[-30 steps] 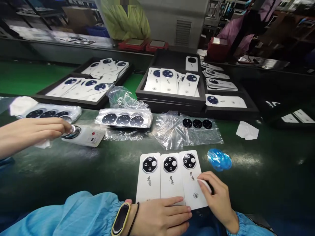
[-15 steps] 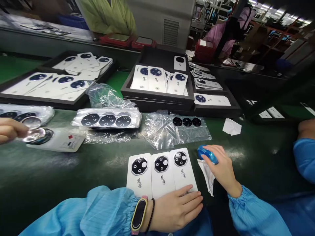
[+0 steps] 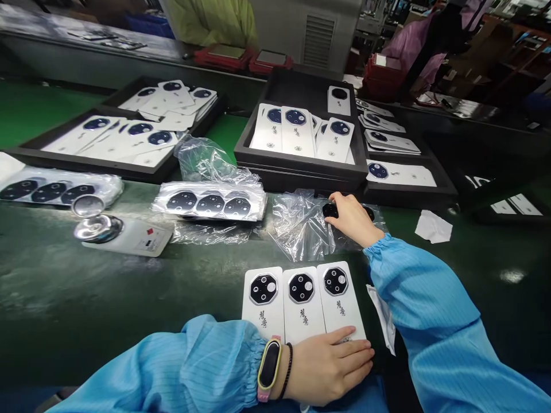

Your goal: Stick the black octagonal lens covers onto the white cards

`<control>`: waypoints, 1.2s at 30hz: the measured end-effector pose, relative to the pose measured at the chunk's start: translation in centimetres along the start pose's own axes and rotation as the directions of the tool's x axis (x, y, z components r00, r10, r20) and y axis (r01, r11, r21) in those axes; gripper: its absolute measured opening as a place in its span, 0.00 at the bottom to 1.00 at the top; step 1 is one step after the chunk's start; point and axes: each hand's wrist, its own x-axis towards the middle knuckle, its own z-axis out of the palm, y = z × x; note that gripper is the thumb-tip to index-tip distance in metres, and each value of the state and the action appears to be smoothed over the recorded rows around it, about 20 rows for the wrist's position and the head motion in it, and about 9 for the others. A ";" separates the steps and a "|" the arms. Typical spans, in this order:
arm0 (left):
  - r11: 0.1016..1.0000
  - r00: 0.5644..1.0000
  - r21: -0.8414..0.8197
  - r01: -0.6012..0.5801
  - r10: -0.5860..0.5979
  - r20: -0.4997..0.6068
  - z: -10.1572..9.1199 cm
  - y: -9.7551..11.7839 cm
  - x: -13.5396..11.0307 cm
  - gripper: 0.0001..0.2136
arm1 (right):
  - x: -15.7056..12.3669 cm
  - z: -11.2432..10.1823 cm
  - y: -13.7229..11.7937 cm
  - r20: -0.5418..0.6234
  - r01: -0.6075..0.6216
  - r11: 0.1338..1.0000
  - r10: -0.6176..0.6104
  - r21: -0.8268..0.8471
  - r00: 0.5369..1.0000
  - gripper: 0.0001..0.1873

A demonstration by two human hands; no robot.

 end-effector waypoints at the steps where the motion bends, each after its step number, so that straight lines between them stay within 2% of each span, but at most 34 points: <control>1: 1.000 1.000 -0.001 0.003 -0.003 -0.011 0.1 0.0 0.0 0.17 | 0.2 0.0 -0.1 0.019 -0.010 1.000 0.011 -0.016 1.000 0.17; 9: 1.000 1.000 -0.011 0.009 -0.009 -0.018 0.1 -0.1 0.0 0.16 | 0.8 -0.4 -0.4 0.101 -0.038 0.996 0.046 -0.079 0.994 0.17; 21: 1.000 0.997 0.016 0.014 -0.013 -0.070 0.2 -0.1 0.1 0.17 | 0.0 -0.1 -0.8 0.039 -0.017 0.998 0.020 -0.068 0.999 0.17; 24: 1.000 0.995 0.011 0.024 -0.023 -0.097 0.1 0.1 0.2 0.16 | -1.0 -1.0 -0.7 0.001 0.032 0.999 -0.032 -0.017 0.999 0.19; 27: 0.996 0.991 -0.084 0.017 -0.028 -0.132 -1.2 0.0 0.6 0.14 | -3.4 -2.1 -0.2 -0.030 0.121 0.991 -0.120 0.051 0.992 0.21; 29: 0.959 0.977 -0.262 0.109 -0.151 -0.149 -2.9 -0.5 1.0 0.12 | -5.5 -2.8 0.3 -0.092 0.231 0.964 -0.221 0.131 0.971 0.20; 30: 0.899 0.953 -0.388 0.204 -0.273 -0.130 -3.9 -0.9 1.2 0.11 | -6.7 -3.1 0.5 -0.139 0.294 0.940 -0.273 0.175 0.952 0.20; 31: 0.771 0.885 -0.529 0.355 -0.460 -0.077 -5.0 -1.5 1.4 0.10 | -7.9 -3.4 0.7 -0.173 0.339 0.919 -0.307 0.201 0.936 0.20; 32: 0.592 0.782 -0.665 0.456 -0.623 -0.018 -6.0 -2.1 1.6 0.08 | -9.0 -3.6 0.8 -0.192 0.370 0.904 -0.332 0.215 0.924 0.21; 33: 0.418 0.683 -0.767 0.487 -0.730 0.035 -6.8 -2.7 1.8 0.07 | -10.0 -3.9 0.8 -0.200 0.394 0.892 -0.354 0.221 0.914 0.21; 34: 0.280 0.608 -0.835 0.473 -0.790 0.079 -7.6 -3.4 2.0 0.07 | -10.8 -4.1 0.8 -0.193 0.413 0.884 -0.376 0.220 0.907 0.21; 35: 0.162 0.546 -0.864 0.478 -0.825 0.147 -8.1 -3.9 2.1 0.07 | -11.5 -4.3 0.8 -0.181 0.434 0.874 -0.401 0.217 0.898 0.22; 36: 0.082 0.509 -0.876 0.475 -0.838 0.197 -8.5 -4.4 2.3 0.07 | -12.0 -4.5 0.7 -0.165 0.457 0.863 -0.429 0.215 0.888 0.22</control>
